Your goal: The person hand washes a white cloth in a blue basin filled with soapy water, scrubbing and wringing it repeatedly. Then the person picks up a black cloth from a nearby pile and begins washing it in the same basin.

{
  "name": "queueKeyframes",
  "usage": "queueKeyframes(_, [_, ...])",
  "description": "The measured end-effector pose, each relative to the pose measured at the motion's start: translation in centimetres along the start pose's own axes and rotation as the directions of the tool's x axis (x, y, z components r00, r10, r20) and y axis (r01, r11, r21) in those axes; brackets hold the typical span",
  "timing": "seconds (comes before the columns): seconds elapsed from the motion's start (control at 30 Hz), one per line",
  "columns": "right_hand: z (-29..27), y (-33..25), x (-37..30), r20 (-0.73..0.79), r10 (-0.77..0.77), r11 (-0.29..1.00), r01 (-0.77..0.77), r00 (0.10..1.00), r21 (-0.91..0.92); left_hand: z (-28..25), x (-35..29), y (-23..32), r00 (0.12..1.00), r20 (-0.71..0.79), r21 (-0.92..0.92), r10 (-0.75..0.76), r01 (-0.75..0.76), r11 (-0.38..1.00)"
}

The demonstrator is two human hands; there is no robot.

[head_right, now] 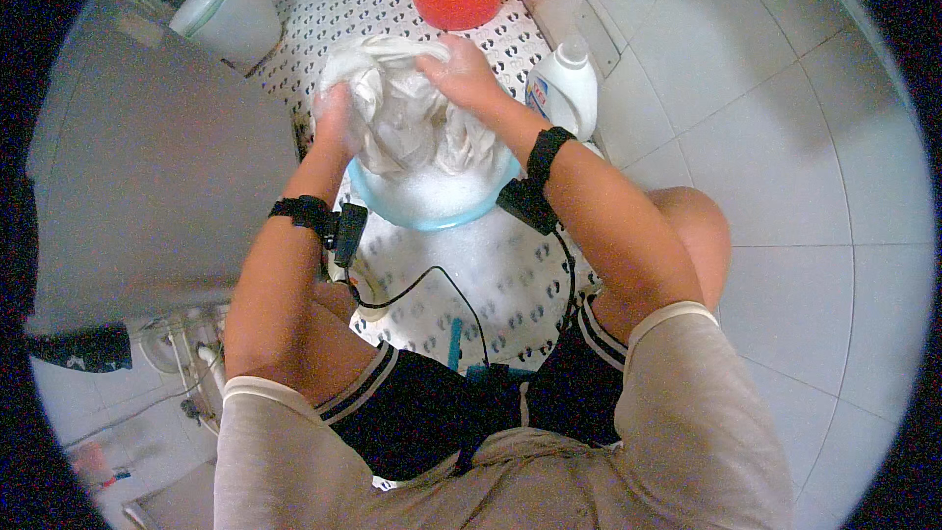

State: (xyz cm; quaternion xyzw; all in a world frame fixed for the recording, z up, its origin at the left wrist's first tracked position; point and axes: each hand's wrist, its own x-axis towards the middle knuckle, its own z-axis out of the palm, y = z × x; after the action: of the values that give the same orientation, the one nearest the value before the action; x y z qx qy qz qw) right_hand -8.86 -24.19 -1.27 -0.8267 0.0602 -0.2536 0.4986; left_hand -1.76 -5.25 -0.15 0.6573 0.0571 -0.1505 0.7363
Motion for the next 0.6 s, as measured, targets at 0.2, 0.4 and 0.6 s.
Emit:
queueKeyframes(0.2, [2.8,-5.5,-1.2,-0.038,-0.072,0.983,0.077,0.997,0.169,2.5,-0.7,-2.4,0.997,0.06,0.095,0.051,-0.057,0.994])
queueKeyframes(0.4, [1.8,-2.6,-0.3,-0.235,0.2,0.98,-0.19,0.951,0.064,4.7,-0.6,-3.5,0.975,0.219,0.183,0.049,-0.09,0.979])
queueKeyframes(0.6, [5.8,-6.9,-1.9,0.058,-0.15,0.988,0.146,0.987,0.057,-1.2,5.7,-7.0,0.983,0.049,-0.213,0.177,-0.163,0.963])
